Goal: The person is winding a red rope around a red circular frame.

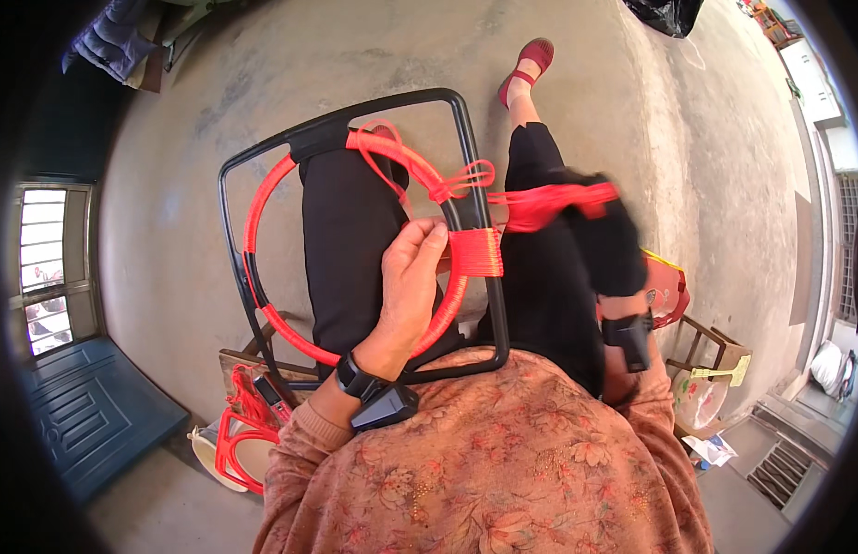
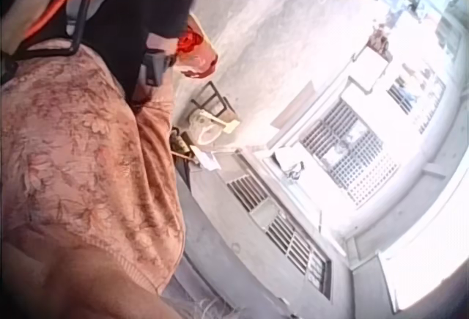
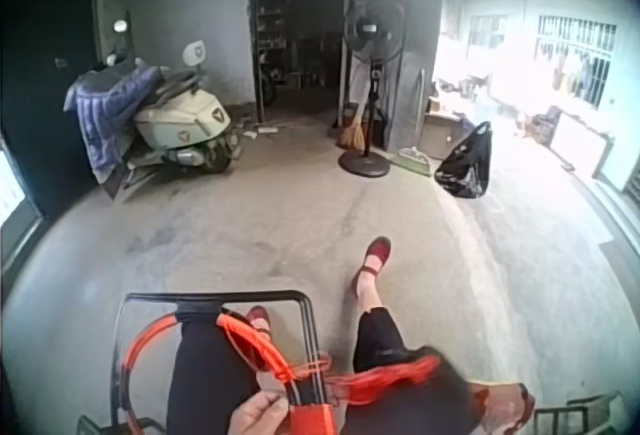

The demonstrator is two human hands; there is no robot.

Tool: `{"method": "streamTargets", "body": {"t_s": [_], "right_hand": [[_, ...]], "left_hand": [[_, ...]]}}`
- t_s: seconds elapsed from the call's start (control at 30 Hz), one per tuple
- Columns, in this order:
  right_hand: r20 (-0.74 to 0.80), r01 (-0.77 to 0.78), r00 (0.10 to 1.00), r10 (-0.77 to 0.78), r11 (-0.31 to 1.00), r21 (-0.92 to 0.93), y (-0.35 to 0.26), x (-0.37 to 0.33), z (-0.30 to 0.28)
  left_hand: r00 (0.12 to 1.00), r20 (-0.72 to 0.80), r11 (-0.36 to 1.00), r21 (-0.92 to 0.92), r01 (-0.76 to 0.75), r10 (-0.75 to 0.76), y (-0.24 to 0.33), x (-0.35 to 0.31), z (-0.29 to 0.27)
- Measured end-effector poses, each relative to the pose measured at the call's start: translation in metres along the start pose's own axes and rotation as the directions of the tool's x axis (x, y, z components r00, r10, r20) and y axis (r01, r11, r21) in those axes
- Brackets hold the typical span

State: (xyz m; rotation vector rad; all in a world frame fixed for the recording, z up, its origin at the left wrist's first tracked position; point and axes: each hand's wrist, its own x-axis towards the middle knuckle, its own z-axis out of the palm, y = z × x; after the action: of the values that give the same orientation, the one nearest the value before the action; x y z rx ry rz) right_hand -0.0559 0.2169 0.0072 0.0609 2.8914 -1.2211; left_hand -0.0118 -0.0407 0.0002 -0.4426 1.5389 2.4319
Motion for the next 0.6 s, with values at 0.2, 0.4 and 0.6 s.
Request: {"method": "streamTargets", "body": {"t_s": [0.2,0.4,0.6], "right_hand": [[-0.263,-0.113,0.893,0.366,0.747,0.656,0.093,-0.008,-0.055],[-0.079,0.045,0.934,0.347,0.105,0.993,0.094,-0.026,-0.048],[0.456,-0.288,0.89,-0.02,0.75,0.595,-0.016,-0.02,0.036]], "left_hand": [[0.999,0.039,1.0,-0.019,-0.013,0.013,0.012,-0.007,0.011],[0.995,0.092,0.996,-0.08,-0.033,0.04,0.003,-0.005,0.007],[0.997,0.065,0.997,-0.071,-0.037,0.042,0.0,-0.005,0.005]]}}
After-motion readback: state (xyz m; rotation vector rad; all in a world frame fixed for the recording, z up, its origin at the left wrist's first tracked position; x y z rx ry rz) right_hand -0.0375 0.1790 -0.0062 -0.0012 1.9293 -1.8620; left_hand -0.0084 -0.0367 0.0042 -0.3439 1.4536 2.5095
